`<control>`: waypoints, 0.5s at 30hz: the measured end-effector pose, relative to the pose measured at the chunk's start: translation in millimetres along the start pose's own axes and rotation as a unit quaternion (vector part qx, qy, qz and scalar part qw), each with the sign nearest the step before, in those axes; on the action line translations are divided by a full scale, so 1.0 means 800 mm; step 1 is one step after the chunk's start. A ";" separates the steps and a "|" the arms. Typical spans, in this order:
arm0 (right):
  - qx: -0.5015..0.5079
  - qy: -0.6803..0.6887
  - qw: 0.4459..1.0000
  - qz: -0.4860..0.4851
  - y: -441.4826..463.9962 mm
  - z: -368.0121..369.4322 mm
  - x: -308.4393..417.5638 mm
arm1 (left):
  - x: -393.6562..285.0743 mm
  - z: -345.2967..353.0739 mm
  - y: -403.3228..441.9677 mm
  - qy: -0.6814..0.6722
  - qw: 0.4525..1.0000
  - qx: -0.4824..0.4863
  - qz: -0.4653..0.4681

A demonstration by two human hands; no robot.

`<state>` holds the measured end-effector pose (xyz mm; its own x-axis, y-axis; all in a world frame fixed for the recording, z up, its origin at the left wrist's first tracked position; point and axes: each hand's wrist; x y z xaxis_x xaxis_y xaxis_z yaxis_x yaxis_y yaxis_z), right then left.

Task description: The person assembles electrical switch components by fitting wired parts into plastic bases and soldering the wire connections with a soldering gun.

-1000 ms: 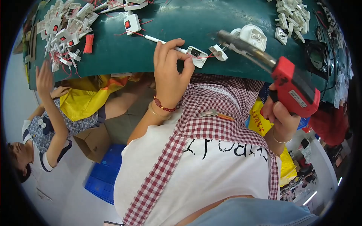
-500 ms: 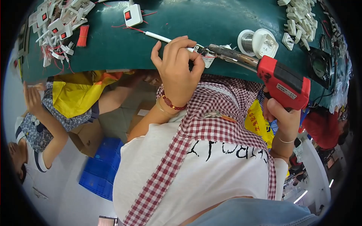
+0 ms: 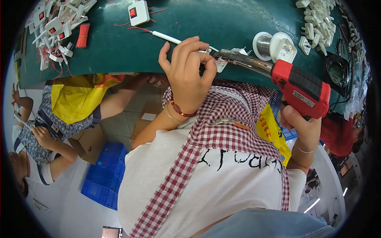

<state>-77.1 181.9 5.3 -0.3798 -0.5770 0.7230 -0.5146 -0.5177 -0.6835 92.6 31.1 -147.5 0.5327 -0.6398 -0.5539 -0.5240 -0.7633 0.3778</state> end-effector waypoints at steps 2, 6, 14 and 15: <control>0.008 -0.011 1.000 -0.001 0.001 -0.001 0.002 | 0.000 0.000 -0.001 0.000 1.000 0.002 -0.001; -0.027 -0.042 0.998 0.042 0.000 0.009 0.022 | 0.001 0.001 -0.002 -0.005 1.000 0.003 -0.001; -0.056 -0.057 0.996 -0.040 -0.001 0.030 0.028 | 0.002 -0.001 -0.002 -0.012 1.000 0.007 0.002; -0.056 -0.057 0.996 -0.040 -0.001 0.030 0.029 | 0.001 -0.002 -0.002 -0.009 1.000 0.010 0.000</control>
<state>-67.1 153.6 20.1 -0.2472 -0.6083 0.7543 -0.6251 -0.4946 -0.6038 95.3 31.5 -147.3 0.5206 -0.6384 -0.5669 -0.5382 -0.7608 0.3626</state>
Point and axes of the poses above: each hand's wrist, its own y-axis towards the middle knuckle, its own z-axis out of the palm, x = y × z, and after that the axes turned 12 degrees about y, right-handed
